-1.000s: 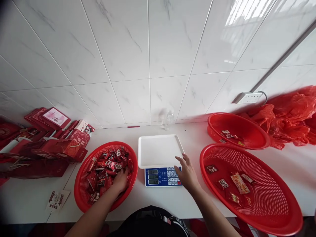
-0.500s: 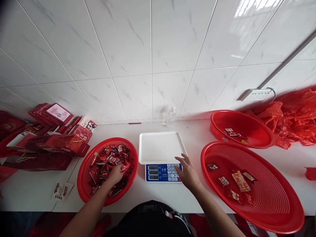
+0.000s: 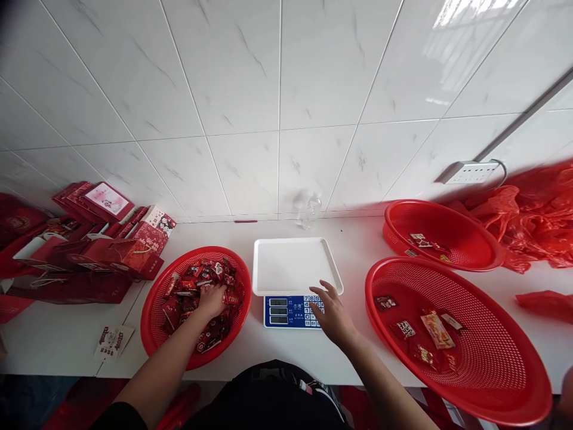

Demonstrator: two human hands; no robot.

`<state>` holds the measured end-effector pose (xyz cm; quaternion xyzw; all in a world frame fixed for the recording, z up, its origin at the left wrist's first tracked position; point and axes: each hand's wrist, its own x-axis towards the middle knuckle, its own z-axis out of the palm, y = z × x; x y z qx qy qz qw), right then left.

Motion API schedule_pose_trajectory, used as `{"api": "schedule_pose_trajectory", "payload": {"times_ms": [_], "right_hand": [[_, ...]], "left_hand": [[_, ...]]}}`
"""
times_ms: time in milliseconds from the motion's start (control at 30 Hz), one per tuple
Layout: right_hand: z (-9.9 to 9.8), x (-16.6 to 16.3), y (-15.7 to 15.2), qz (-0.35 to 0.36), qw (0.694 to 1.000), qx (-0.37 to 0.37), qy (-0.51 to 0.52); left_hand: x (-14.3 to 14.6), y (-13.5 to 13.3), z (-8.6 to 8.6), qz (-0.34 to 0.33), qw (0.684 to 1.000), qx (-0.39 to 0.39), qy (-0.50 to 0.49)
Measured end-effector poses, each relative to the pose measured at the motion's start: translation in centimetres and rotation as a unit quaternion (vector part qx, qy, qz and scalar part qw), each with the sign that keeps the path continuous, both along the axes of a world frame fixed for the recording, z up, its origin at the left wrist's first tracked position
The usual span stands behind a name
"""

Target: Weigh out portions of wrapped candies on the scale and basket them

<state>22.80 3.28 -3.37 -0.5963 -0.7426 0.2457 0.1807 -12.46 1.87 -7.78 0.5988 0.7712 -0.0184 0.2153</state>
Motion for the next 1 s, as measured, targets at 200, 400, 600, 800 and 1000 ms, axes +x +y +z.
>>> {"api": "schedule_pose_trajectory", "payload": {"times_ms": [200, 400, 600, 800, 1000], "right_hand": [[-0.1, 0.5, -0.5, -0.012, 1.000, -0.018, 0.002], [-0.1, -0.1, -0.5, -0.004, 1.000, -0.029, 0.003], [0.3, -1.2, -0.4, 0.019, 1.000, -0.007, 0.015], [0.4, -1.4, -0.7, 0.029, 0.999, -0.011, 0.013], [0.6, -1.4, -1.4, 0.030, 0.999, -0.025, 0.026]], "left_hand": [[-1.8, -0.5, 1.2, 0.038, 0.993, 0.028, -0.109], [-3.6, -1.5, 2.4, 0.196, 0.931, 0.099, -0.290], [-1.8, -1.7, 3.3, 0.337, 0.773, 0.116, -0.526], [2.7, 0.8, 2.6, 0.322, 0.786, 0.178, -0.497], [4.2, 2.2, 1.2, 0.332, 0.802, 0.175, -0.464]]}}
